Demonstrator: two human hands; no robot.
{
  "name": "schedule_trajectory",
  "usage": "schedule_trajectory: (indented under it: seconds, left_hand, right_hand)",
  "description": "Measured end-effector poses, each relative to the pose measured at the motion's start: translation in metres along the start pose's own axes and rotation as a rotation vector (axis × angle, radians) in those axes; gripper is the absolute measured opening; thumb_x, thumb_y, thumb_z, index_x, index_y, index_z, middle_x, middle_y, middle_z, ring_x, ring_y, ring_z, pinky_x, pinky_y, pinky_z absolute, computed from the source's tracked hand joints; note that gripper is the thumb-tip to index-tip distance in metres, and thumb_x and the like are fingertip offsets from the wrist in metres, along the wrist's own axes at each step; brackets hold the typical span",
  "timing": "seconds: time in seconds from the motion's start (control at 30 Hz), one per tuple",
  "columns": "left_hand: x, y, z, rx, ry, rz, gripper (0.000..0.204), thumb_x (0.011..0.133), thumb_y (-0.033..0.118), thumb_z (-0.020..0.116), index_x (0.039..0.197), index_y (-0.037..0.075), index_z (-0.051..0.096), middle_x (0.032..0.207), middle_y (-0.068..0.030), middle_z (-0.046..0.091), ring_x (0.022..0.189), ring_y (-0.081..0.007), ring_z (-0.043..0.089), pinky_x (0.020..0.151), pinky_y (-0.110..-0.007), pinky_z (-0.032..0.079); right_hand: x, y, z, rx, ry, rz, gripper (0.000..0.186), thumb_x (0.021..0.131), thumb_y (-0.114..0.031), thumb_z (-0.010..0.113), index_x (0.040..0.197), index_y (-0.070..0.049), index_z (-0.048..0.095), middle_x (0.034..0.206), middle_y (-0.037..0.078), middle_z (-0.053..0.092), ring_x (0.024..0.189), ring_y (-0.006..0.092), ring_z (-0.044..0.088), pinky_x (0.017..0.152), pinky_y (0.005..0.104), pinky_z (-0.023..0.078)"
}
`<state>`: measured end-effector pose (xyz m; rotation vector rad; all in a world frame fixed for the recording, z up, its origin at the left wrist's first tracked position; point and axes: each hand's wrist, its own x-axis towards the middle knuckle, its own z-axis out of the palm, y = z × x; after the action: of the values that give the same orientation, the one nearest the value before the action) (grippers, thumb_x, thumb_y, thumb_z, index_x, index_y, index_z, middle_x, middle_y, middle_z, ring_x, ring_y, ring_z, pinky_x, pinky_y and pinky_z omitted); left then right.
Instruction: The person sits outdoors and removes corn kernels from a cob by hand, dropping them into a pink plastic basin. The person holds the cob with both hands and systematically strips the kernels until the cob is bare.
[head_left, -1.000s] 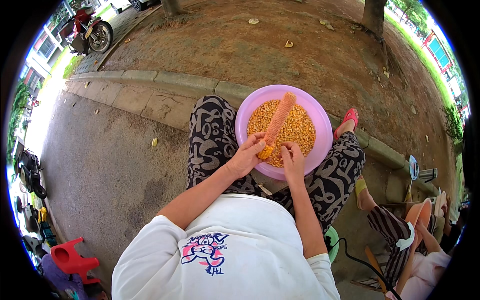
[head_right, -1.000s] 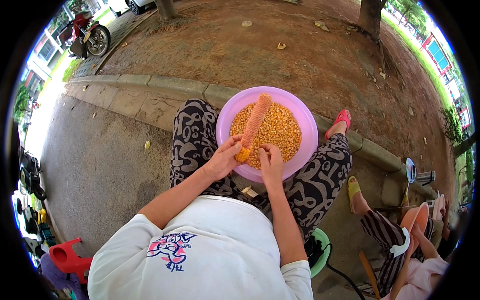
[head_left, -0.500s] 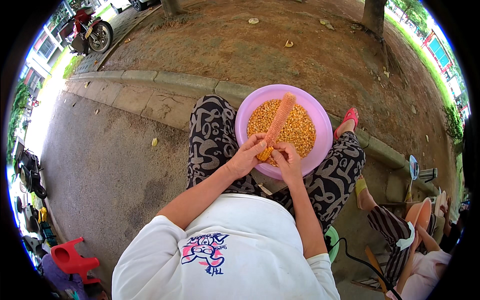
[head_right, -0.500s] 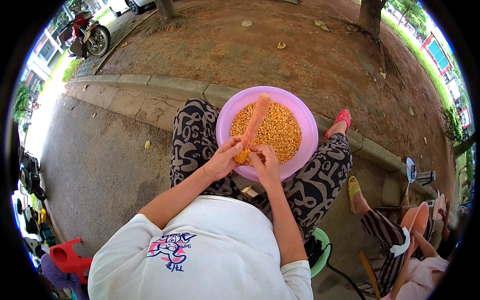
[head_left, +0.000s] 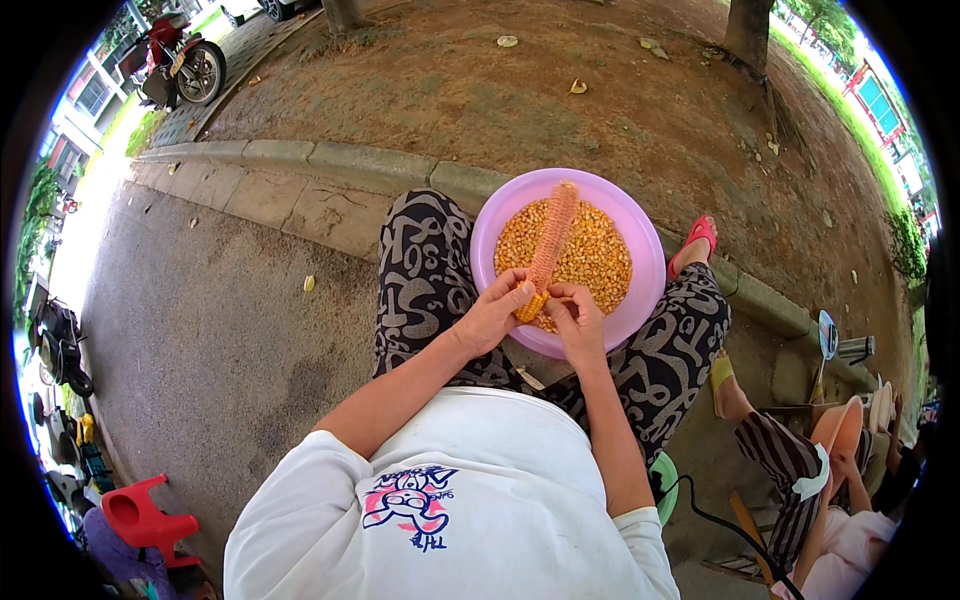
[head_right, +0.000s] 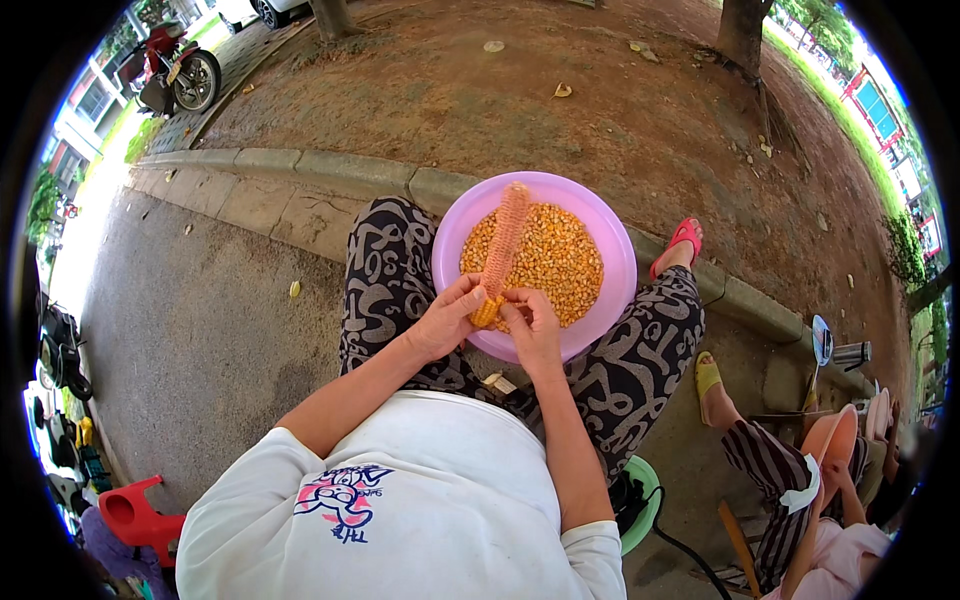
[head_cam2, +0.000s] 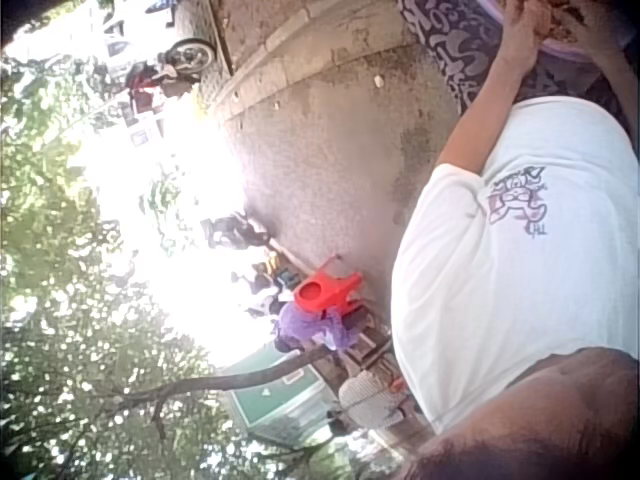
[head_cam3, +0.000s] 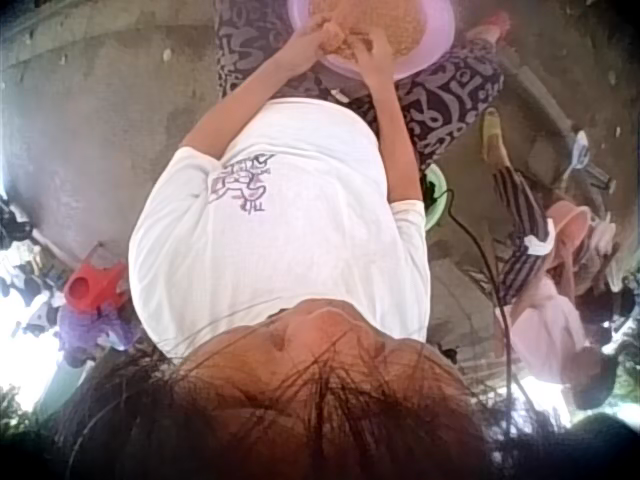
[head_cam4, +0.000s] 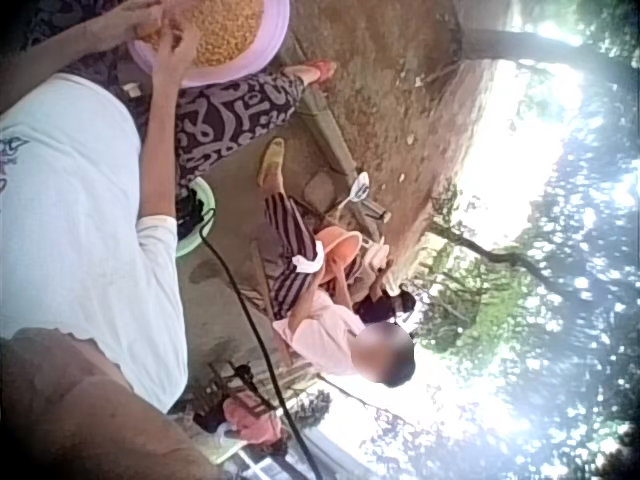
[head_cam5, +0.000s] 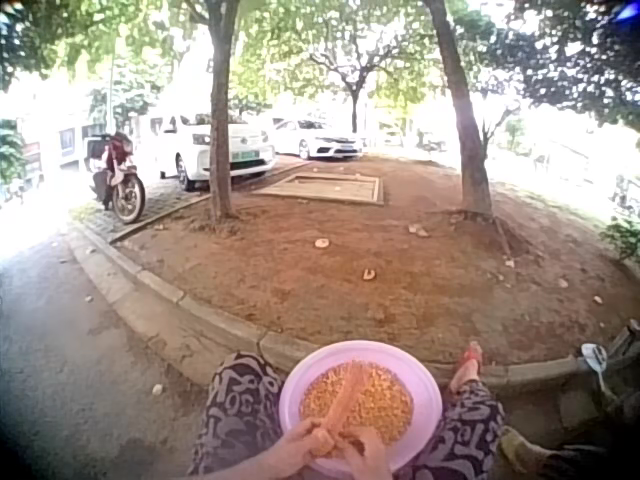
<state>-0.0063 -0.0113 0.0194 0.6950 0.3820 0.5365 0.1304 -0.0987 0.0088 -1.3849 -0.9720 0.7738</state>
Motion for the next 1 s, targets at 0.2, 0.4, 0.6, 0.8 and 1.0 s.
schedule_trajectory:
  seconds: [0.2,0.4,0.6,0.8,1.0]
  left_hand:
    - [0.0,0.001,-0.001,-0.022,-0.021,-0.021,0.033,0.094,0.021,0.051,0.121,0.005,0.042,0.111,-0.0057,0.053,0.103,-0.0156,0.052,0.089,-0.032,0.044]
    - [-0.001,0.002,0.001,0.105,-0.005,-0.01,0.03,0.095,0.02,0.049,0.12,0.005,0.042,0.109,-0.0059,0.053,0.101,-0.0154,0.052,0.087,-0.032,0.045]
    - [0.002,-0.001,-0.004,-0.02,0.006,-0.032,0.032,0.098,0.024,0.039,0.122,0.003,0.042,0.112,-0.0077,0.052,0.102,-0.0174,0.052,0.09,-0.034,0.044]
    - [0.003,0.001,0.0,-0.049,-0.021,-0.038,0.031,0.099,0.025,0.036,0.119,0.004,0.046,0.11,-0.007,0.055,0.097,-0.0169,0.055,0.083,-0.033,0.048]
    - [0.003,0.0,-0.004,-0.069,-0.042,-0.035,0.037,0.099,0.025,0.034,0.127,0.001,0.04,0.119,-0.0098,0.05,0.108,-0.0198,0.05,0.096,-0.036,0.041]
  right_hand:
    - [0.0,-0.001,0.0,-0.037,0.008,-0.014,0.017,0.087,-0.009,0.059,0.102,0.0,0.057,0.088,0.003,0.06,0.078,0.0093,0.057,0.071,0.0224,0.047]
    - [-0.001,-0.005,0.002,0.001,-0.014,0.012,0.014,0.085,-0.004,0.059,0.097,0.002,0.058,0.09,0.005,0.053,0.074,0.0107,0.055,0.066,0.0229,0.046]
    - [-0.001,-0.001,0.002,0.039,0.006,-0.001,0.013,0.085,-0.004,0.059,0.096,0.002,0.058,0.088,0.004,0.054,0.074,0.0096,0.054,0.066,0.0223,0.046]
    - [-0.001,-0.006,0.001,0.008,-0.004,-0.002,0.012,0.085,-0.004,0.059,0.095,0.001,0.058,0.088,0.004,0.054,0.074,0.0097,0.054,0.065,0.0222,0.046]
    - [-0.001,-0.004,0.001,0.009,-0.009,-0.015,0.012,0.084,-0.003,0.059,0.095,0.002,0.057,0.088,0.004,0.054,0.073,0.0103,0.055,0.065,0.0226,0.047]
